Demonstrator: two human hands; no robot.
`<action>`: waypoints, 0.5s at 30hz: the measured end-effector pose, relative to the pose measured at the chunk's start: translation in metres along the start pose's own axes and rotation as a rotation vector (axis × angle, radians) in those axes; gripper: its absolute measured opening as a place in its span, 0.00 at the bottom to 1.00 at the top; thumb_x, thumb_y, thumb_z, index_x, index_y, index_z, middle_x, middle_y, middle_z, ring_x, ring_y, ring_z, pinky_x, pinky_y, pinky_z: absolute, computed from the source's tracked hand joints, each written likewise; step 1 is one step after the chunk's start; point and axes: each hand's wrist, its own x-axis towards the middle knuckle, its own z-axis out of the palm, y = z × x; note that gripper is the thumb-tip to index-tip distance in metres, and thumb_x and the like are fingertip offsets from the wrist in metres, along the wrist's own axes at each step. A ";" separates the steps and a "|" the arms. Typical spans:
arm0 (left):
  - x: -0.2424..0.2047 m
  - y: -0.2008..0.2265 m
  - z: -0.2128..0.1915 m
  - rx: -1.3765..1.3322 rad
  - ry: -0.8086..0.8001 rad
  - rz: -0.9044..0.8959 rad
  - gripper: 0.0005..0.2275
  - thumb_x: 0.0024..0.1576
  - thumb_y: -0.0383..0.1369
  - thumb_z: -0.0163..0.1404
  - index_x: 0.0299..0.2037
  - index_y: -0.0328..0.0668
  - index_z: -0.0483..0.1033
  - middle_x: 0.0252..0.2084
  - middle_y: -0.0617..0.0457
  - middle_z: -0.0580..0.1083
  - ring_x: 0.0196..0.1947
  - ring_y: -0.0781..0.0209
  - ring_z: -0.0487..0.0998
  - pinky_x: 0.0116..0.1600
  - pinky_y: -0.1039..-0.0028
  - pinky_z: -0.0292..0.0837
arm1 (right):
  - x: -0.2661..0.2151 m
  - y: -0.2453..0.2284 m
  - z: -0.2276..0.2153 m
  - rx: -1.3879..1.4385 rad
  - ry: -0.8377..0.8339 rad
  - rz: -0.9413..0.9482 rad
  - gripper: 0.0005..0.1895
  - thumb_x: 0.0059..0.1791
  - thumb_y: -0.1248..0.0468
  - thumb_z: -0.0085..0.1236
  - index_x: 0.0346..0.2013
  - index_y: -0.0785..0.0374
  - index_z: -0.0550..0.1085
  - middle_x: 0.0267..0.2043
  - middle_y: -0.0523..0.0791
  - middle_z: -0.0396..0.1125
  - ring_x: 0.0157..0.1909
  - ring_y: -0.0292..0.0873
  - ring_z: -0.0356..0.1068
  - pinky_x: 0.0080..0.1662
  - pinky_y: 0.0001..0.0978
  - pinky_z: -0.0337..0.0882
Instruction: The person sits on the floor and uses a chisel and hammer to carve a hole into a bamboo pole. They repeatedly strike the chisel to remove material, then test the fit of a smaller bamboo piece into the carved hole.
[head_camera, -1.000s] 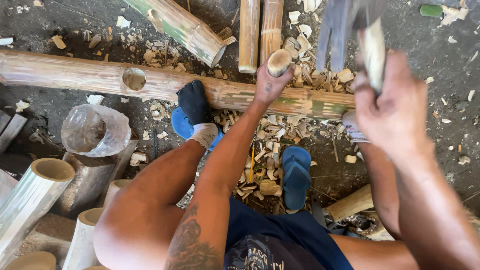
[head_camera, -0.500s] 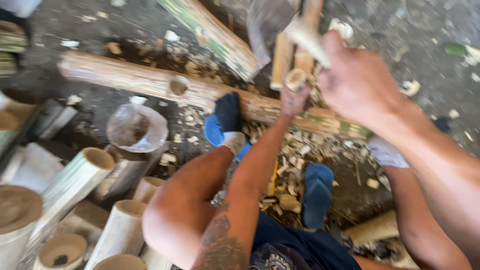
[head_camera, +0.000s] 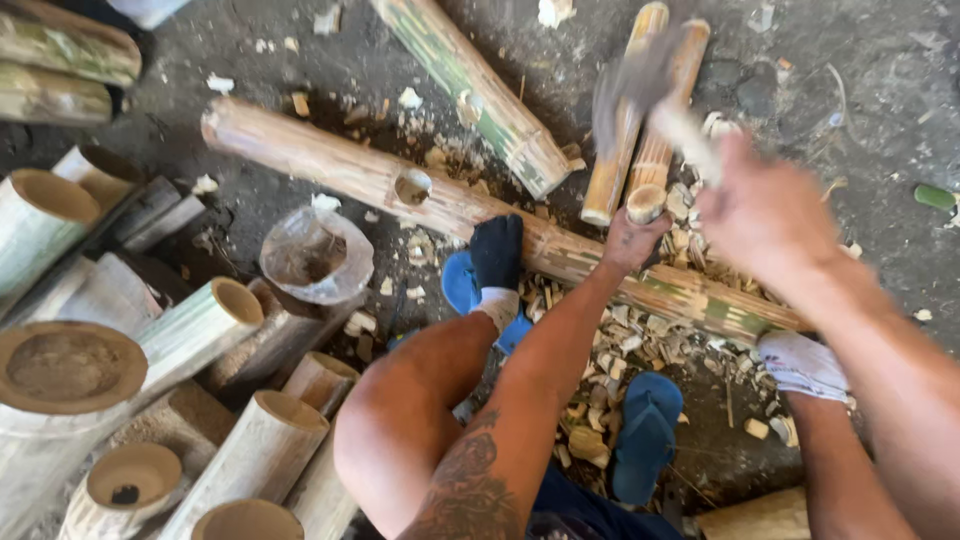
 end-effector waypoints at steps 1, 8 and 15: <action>-0.008 -0.008 -0.001 -0.029 -0.006 0.020 0.12 0.56 0.28 0.60 0.48 0.31 0.78 0.44 0.52 0.79 0.44 0.63 0.79 0.51 0.72 0.74 | -0.003 0.000 -0.012 0.073 0.130 -0.034 0.14 0.56 0.66 0.49 0.52 0.72 0.60 0.29 0.55 0.68 0.22 0.51 0.71 0.21 0.38 0.72; 0.002 -0.020 -0.009 0.052 -0.063 0.068 0.11 0.57 0.26 0.59 0.48 0.33 0.77 0.42 0.54 0.77 0.40 0.62 0.77 0.46 0.69 0.77 | 0.001 0.018 0.063 0.095 0.196 -0.117 0.30 0.54 0.66 0.48 0.65 0.84 0.56 0.19 0.51 0.66 0.18 0.47 0.66 0.22 0.34 0.64; -0.002 -0.012 -0.008 -0.051 -0.045 0.070 0.14 0.56 0.28 0.59 0.52 0.34 0.77 0.47 0.55 0.79 0.47 0.65 0.79 0.54 0.72 0.73 | 0.002 0.011 0.066 0.122 -0.227 0.160 0.25 0.54 0.64 0.45 0.65 0.68 0.57 0.22 0.49 0.65 0.14 0.42 0.61 0.14 0.36 0.62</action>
